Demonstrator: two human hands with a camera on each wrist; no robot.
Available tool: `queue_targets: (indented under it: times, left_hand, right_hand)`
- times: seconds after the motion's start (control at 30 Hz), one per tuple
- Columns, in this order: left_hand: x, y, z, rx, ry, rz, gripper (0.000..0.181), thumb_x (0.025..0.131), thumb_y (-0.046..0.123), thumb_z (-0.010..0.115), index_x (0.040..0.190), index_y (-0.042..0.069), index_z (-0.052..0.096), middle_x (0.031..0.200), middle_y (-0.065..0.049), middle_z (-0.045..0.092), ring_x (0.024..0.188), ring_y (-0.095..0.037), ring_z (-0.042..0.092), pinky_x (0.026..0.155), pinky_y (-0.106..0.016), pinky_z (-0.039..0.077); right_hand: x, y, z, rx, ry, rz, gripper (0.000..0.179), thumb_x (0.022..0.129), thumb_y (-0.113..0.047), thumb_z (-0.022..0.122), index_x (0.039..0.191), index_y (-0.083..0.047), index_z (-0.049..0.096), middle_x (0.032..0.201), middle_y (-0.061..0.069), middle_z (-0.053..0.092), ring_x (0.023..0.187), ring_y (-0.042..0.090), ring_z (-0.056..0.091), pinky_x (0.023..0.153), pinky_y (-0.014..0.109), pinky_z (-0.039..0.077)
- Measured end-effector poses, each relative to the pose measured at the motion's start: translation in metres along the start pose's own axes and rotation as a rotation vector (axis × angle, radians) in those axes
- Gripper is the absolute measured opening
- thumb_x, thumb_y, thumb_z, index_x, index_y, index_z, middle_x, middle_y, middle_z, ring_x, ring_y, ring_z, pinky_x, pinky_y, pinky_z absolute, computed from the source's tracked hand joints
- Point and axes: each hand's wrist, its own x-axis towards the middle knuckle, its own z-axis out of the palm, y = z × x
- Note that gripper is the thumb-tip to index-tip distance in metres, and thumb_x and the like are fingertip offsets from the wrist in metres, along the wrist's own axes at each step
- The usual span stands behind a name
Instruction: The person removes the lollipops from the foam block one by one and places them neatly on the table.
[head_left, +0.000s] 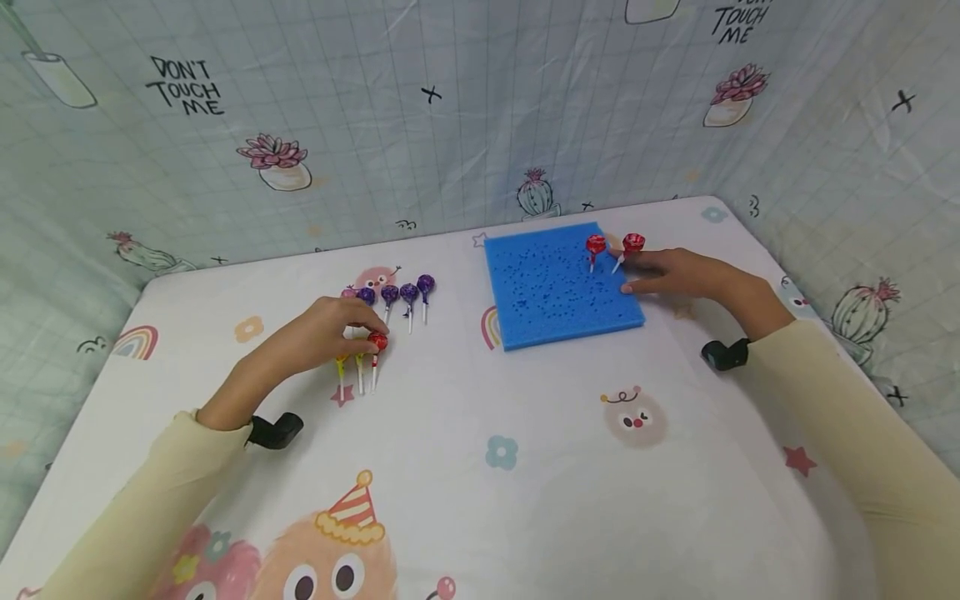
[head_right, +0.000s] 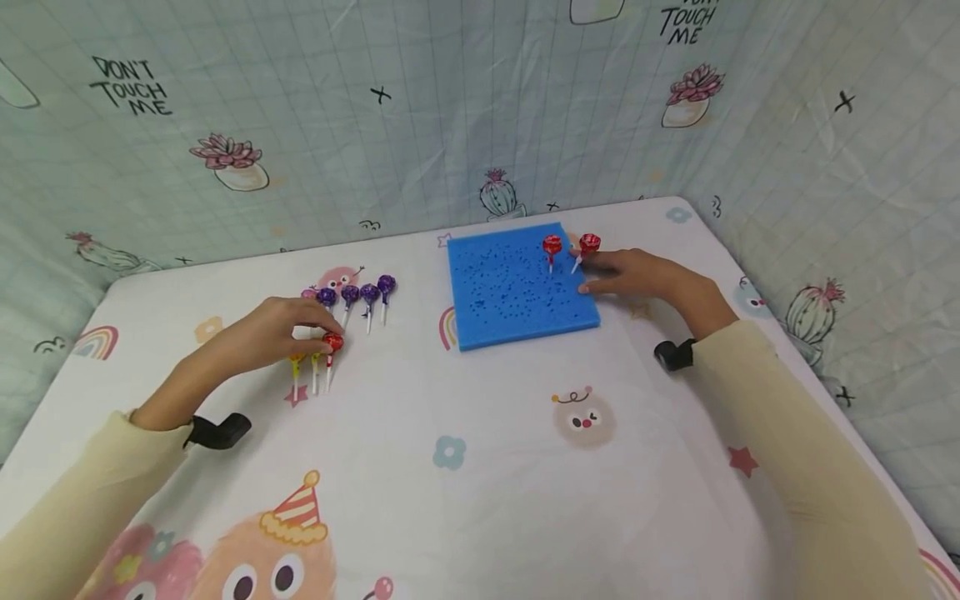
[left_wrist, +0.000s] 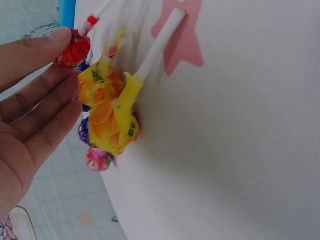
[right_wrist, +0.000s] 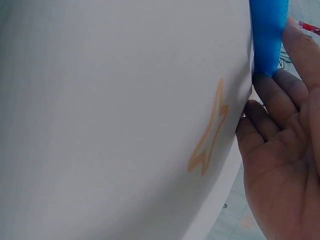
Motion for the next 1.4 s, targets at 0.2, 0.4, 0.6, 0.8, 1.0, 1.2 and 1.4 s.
queue_targets:
  times: [0.2, 0.4, 0.6, 0.8, 1.0, 1.2, 1.4]
  left_hand:
    - [0.0047, -0.0015, 0.0053, -0.007, -0.007, -0.05, 0.02, 0.089, 0.009, 0.079, 0.11, 0.008, 0.078, 0.103, -0.002, 0.074, 0.095, -0.021, 0.063, 0.082, -0.039, 0.055]
    - [0.0035, -0.0033, 0.0017, -0.032, 0.003, -0.08, 0.019, 0.09, 0.011, 0.078, 0.109, 0.011, 0.079, 0.101, -0.001, 0.075, 0.096, -0.022, 0.065, 0.082, -0.04, 0.057]
    - [-0.0016, -0.0055, 0.0007, -0.066, 0.025, -0.116, 0.019, 0.092, 0.011, 0.076, 0.11, 0.011, 0.079, 0.106, -0.004, 0.076, 0.106, -0.029, 0.069, 0.094, -0.05, 0.056]
    - [-0.0026, -0.0043, 0.0064, -0.105, 0.057, -0.146, 0.018, 0.091, 0.011, 0.077, 0.11, 0.011, 0.079, 0.107, -0.004, 0.076, 0.106, -0.028, 0.067, 0.094, -0.05, 0.055]
    - [-0.0022, -0.0031, 0.0079, -0.138, 0.072, -0.195, 0.019, 0.09, 0.01, 0.078, 0.109, 0.011, 0.08, 0.107, -0.005, 0.077, 0.099, -0.025, 0.066, 0.083, -0.039, 0.055]
    - [0.001, -0.0031, 0.0079, -0.129, 0.054, -0.207, 0.018, 0.091, 0.01, 0.078, 0.108, 0.01, 0.079, 0.107, -0.006, 0.076, 0.099, -0.024, 0.067, 0.085, -0.038, 0.055]
    - [0.0035, -0.0004, 0.0044, -0.118, 0.024, -0.23, 0.018, 0.091, 0.008, 0.076, 0.109, 0.008, 0.078, 0.108, -0.009, 0.075, 0.102, -0.028, 0.065, 0.093, -0.047, 0.055]
  right_hand:
    - [0.0003, 0.0021, 0.0023, 0.005, 0.001, -0.004, 0.079, 0.098, -0.048, 0.064, 0.157, -0.002, 0.035, 0.158, 0.028, 0.035, 0.145, 0.053, 0.028, 0.112, 0.069, 0.031]
    - [0.0014, 0.0022, -0.0003, -0.008, -0.004, -0.005, 0.08, 0.098, -0.048, 0.064, 0.157, -0.003, 0.035, 0.158, 0.027, 0.035, 0.146, 0.052, 0.027, 0.112, 0.069, 0.031]
    - [0.0013, 0.002, -0.0008, 0.0, -0.006, -0.002, 0.08, 0.098, -0.048, 0.064, 0.157, -0.002, 0.035, 0.158, 0.028, 0.035, 0.145, 0.052, 0.028, 0.112, 0.069, 0.031]
    - [0.0017, 0.0035, -0.0006, 0.0, 0.0, 0.003, 0.081, 0.098, -0.05, 0.064, 0.157, -0.004, 0.035, 0.158, 0.028, 0.035, 0.145, 0.052, 0.028, 0.111, 0.069, 0.031]
    - [0.0021, 0.0038, -0.0004, 0.001, -0.004, -0.001, 0.082, 0.098, -0.052, 0.063, 0.158, -0.005, 0.034, 0.158, 0.027, 0.034, 0.146, 0.052, 0.027, 0.112, 0.069, 0.031]
    - [-0.0003, 0.003, -0.0008, 0.014, -0.008, -0.003, 0.081, 0.098, -0.05, 0.064, 0.159, -0.006, 0.032, 0.159, 0.028, 0.033, 0.146, 0.053, 0.027, 0.111, 0.07, 0.031]
    - [-0.0003, 0.0029, -0.0014, 0.024, -0.003, -0.004, 0.084, 0.097, -0.053, 0.064, 0.157, -0.004, 0.034, 0.158, 0.028, 0.034, 0.145, 0.053, 0.027, 0.11, 0.07, 0.033]
